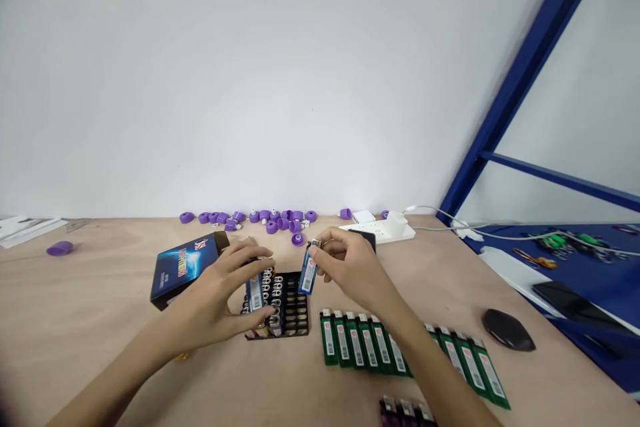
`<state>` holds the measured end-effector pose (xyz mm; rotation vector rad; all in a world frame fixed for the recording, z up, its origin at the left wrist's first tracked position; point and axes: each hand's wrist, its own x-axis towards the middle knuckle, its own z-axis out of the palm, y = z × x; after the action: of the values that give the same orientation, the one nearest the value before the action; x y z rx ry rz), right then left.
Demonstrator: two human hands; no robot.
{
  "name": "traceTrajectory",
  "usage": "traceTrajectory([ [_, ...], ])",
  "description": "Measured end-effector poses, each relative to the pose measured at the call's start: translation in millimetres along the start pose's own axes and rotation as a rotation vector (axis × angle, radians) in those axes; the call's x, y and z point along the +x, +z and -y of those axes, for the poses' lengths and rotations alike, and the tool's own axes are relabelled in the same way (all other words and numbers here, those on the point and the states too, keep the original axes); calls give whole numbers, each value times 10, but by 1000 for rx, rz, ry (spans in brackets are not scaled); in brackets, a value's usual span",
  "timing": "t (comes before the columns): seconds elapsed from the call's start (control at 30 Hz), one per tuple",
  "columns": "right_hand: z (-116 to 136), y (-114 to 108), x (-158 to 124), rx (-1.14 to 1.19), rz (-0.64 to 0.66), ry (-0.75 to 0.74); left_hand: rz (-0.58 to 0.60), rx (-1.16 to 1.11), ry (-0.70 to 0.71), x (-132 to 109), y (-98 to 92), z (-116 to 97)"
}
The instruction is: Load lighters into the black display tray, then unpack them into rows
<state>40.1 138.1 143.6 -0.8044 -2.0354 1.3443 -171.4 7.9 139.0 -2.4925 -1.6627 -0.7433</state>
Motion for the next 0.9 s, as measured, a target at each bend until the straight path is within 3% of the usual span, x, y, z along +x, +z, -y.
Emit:
traceTrajectory([
  [0.1,-241,14,253,-48,13,39,130,1,-71,-15,7,165],
  [0.23,-504,253,473,-120,80,42,257,21,-119,-5,70,203],
  [0.47,-751,594,547,-222,216,6,415,-39,-241,13,241,184],
  [0.83,-684,538,472,-383,389,-160,458,-50,-257,42,259,178],
  [0.9,-655,540,425,-402,435,-171,418,-52,-223,38,246,185],
])
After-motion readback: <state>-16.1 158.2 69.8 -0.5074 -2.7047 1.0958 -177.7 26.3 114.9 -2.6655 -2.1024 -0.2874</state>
